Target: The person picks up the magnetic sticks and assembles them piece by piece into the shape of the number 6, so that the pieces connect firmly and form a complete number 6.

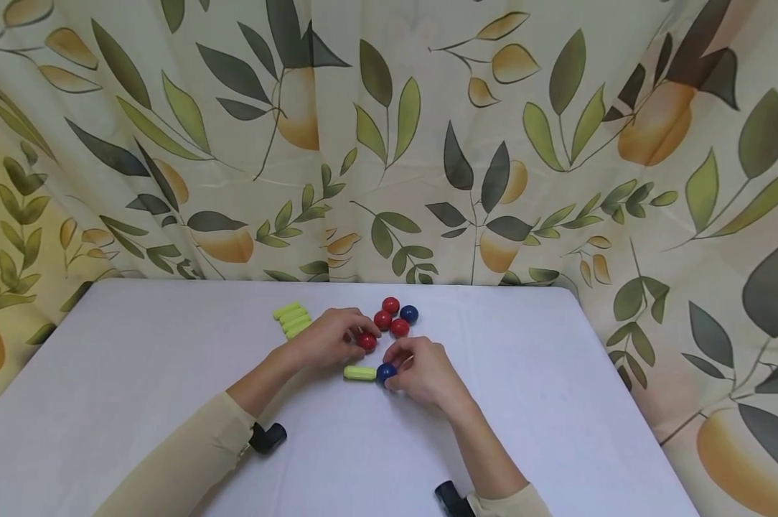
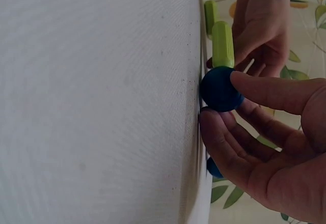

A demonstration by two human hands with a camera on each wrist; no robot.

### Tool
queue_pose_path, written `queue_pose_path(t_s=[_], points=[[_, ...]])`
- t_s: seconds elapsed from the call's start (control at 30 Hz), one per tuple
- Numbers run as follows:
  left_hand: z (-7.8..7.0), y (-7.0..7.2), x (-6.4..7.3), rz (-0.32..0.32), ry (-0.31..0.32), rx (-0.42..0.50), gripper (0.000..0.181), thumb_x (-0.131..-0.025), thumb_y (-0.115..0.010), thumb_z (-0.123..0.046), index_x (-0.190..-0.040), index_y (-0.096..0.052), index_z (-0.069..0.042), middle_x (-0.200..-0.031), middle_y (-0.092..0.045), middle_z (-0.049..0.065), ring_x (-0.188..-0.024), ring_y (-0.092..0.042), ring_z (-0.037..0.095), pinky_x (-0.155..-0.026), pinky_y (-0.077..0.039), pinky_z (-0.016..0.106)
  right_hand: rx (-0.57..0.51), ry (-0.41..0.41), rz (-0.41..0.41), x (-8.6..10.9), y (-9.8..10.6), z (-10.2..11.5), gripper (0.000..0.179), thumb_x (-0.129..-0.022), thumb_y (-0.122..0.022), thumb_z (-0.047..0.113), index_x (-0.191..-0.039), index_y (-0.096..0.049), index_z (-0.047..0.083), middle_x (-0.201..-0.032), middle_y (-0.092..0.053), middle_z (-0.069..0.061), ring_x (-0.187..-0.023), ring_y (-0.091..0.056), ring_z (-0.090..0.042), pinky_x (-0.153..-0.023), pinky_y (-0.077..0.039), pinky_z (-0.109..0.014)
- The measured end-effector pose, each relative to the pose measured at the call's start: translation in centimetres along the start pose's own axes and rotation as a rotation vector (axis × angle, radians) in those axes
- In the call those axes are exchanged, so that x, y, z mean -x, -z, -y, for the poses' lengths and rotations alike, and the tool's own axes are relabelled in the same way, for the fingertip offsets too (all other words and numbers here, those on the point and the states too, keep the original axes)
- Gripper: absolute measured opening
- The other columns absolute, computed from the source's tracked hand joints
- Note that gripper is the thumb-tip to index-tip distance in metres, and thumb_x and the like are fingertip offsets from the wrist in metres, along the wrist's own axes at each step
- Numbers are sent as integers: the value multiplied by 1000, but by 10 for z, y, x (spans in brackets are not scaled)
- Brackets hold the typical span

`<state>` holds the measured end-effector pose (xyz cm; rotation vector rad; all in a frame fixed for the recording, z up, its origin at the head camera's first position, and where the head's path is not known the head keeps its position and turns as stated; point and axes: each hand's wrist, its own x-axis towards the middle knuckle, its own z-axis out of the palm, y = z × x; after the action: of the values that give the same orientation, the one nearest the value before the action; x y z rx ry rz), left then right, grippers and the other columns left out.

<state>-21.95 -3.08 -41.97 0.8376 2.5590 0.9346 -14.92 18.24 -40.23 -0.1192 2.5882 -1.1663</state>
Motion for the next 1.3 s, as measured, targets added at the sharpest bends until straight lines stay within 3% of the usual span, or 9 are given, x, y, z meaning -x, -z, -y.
queue_pose_path(t_s=[0.33,0.57,0.83,1.1,1.3], points=[[4,3,17,-49,8,47,33,-91,-77,-4,-122,-75,-17,-112,-69,-1,-108,-65,18,-94,-58,33,13,-3,-1,-1,-1,-1,23,-82,-85,6,-103,-76,12,-93,-69,-5,-87,-64,-20,-74,-58,-31],[10,4,32,-103,96,83,33,-89,-79,-2,-118,-77,-17,-108,-69,-4,-105,-66,16,-90,-59,31,17,-13,6,-1,-1,-1,23,-83,-84,7,-104,-76,12,-94,-69,-5,-89,-63,-21,-75,-58,-31],[10,10,48,-118,159,141,33,-88,-80,-1,-117,-78,-15,-112,-70,-1,-105,-66,19,-92,-59,35,26,-12,11,0,-1,1,23,-84,-84,7,-105,-76,12,-96,-69,-5,-90,-62,-21,-76,-57,-31],[13,14,63,-113,190,141,32,-85,-83,-2,-113,-78,-17,-109,-70,-2,-102,-65,17,-89,-59,35,31,-8,15,-1,0,0,23,-84,-84,7,-105,-75,12,-96,-69,-5,-89,-62,-21,-75,-56,-31],[16,14,69,-57,187,165,31,-86,-83,-4,-113,-77,-18,-109,-70,-2,-100,-64,19,-85,-60,33,24,-7,10,-2,-1,0,23,-84,-84,6,-104,-76,12,-95,-69,-5,-89,-63,-21,-75,-57,-31]])
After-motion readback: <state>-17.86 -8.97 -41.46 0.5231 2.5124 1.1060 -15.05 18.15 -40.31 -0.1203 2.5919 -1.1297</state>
